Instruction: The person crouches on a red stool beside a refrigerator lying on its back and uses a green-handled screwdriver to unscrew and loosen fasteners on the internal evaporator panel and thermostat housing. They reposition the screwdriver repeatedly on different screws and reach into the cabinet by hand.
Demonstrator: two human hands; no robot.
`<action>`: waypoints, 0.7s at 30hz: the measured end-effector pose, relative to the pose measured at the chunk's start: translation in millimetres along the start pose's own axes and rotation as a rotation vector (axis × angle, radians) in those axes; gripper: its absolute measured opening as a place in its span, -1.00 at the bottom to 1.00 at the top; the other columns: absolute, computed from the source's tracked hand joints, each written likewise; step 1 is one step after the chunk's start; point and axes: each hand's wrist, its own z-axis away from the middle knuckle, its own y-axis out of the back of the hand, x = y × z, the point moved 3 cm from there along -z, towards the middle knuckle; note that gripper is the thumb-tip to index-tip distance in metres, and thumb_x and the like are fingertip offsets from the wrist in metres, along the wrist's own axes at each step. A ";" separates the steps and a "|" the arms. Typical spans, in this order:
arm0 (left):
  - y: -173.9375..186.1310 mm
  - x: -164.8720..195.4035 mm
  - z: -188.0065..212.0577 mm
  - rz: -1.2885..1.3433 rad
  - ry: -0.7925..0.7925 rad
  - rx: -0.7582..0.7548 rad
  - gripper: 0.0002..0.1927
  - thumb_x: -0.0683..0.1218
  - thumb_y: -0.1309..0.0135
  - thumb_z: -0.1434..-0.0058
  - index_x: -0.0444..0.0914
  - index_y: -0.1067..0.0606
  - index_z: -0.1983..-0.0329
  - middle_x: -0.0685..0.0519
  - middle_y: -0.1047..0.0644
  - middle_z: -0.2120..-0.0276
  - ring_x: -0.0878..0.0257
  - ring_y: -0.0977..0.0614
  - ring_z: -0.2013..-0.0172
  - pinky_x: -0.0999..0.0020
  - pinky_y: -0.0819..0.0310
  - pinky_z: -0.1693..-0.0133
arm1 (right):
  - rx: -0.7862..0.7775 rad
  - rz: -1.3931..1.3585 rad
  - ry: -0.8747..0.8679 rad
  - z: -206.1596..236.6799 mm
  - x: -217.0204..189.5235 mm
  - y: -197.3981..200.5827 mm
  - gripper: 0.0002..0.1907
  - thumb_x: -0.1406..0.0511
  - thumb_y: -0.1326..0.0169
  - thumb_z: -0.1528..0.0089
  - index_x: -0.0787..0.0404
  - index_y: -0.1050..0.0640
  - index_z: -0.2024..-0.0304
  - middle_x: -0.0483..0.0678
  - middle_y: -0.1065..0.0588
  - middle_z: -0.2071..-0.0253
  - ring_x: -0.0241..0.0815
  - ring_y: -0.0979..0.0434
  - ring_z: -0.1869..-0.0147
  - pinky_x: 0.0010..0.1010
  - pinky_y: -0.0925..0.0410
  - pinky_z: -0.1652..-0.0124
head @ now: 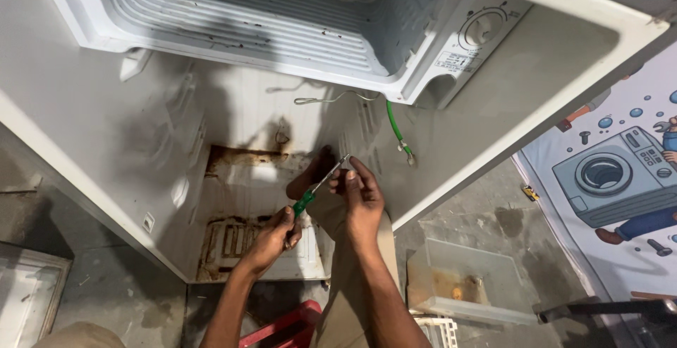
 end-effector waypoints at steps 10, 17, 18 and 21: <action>17.1 -4.4 -0.7 -0.258 0.024 0.060 -0.44 0.38 0.27 -0.38 -0.17 -0.34 0.34 0.19 -0.27 0.58 0.35 -0.23 0.52 0.39 -0.13 0.42 | 0.065 0.055 -0.073 -0.4 0.9 8.4 -0.65 0.23 -0.03 -0.41 0.35 -0.54 -0.14 -0.04 -0.55 0.27 -0.26 -0.56 0.25 -0.43 -0.43 0.27; 24.7 32.6 8.1 -0.250 -0.288 0.192 -0.54 0.21 0.05 -0.41 -0.24 -0.38 0.39 0.19 -0.30 0.60 0.37 -0.25 0.56 0.36 -0.16 0.49 | 0.080 -0.063 -0.186 -3.0 -4.4 2.5 -0.65 0.22 -0.07 -0.38 0.32 -0.55 -0.11 -0.05 -0.55 0.30 -0.25 -0.54 0.26 -0.40 -0.40 0.28; 22.7 43.3 10.5 -0.279 -0.314 0.264 -0.60 0.17 0.00 -0.38 -0.25 -0.42 0.34 0.18 -0.30 0.61 0.38 -0.26 0.56 0.36 -0.16 0.50 | 0.082 -0.114 -0.212 -3.7 -8.6 -0.9 -0.65 0.21 -0.07 -0.38 0.31 -0.54 -0.10 -0.06 -0.54 0.30 -0.25 -0.54 0.26 -0.40 -0.39 0.28; 15.3 87.4 26.2 -0.352 -0.438 0.450 -0.72 0.05 -0.12 -0.33 -0.28 -0.51 0.25 0.17 -0.32 0.59 0.40 -0.28 0.54 0.37 -0.19 0.50 | 0.050 -0.295 -0.218 -12.6 -27.4 -19.6 -0.66 0.20 -0.07 -0.37 0.27 -0.52 -0.12 -0.10 -0.51 0.27 -0.25 -0.52 0.21 -0.36 -0.38 0.24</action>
